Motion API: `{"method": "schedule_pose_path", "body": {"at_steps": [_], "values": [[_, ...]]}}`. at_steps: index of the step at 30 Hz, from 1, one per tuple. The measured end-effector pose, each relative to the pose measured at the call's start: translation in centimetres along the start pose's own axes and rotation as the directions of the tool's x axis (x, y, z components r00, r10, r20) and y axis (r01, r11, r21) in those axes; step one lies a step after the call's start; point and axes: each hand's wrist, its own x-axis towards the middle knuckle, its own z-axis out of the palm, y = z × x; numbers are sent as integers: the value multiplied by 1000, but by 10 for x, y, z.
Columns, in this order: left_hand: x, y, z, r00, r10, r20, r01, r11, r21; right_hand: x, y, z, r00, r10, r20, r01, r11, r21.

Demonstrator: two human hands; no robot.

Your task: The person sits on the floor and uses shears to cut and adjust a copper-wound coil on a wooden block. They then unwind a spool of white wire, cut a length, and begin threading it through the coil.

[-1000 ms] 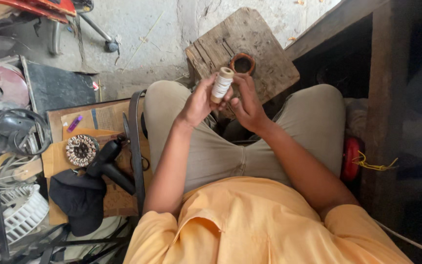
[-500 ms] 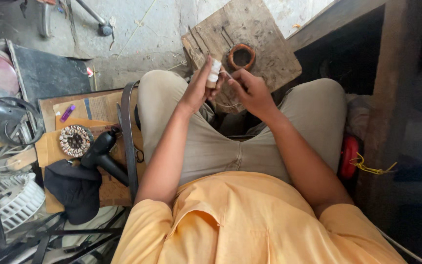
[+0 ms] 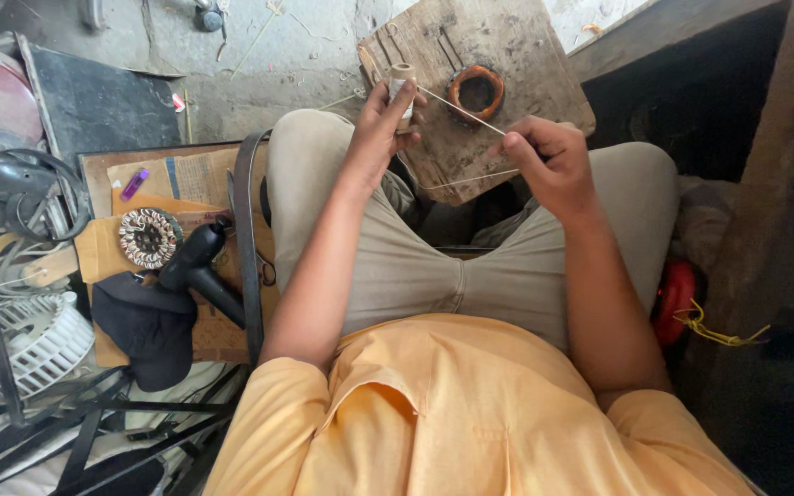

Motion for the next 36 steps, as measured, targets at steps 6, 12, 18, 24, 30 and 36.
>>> {"method": "schedule_pose_path", "body": {"at_steps": [6,12,18,24,30,36], "values": [[0,5,-7,997,16,81,10,952,-305,1,-4,-13,953,-9,301,0,1000,28],[-8,55,-31,978,184,-93,-206,891,-405,-7,-1,-49,669,-297,682,-93,877,472],[-42,151,-176,968,202,-150,-251,740,-624,-25,23,-81,965,-164,204,-31,702,711],[-139,177,-340,900,205,-385,-412,691,-595,-16,65,-87,997,78,16,-60,607,792],[-225,149,-417,795,108,-596,-481,711,-513,-7,78,-95,991,82,-106,69,371,926],[-230,125,-370,805,22,-593,-278,896,-345,5,60,-70,914,120,-389,68,897,436]]}}
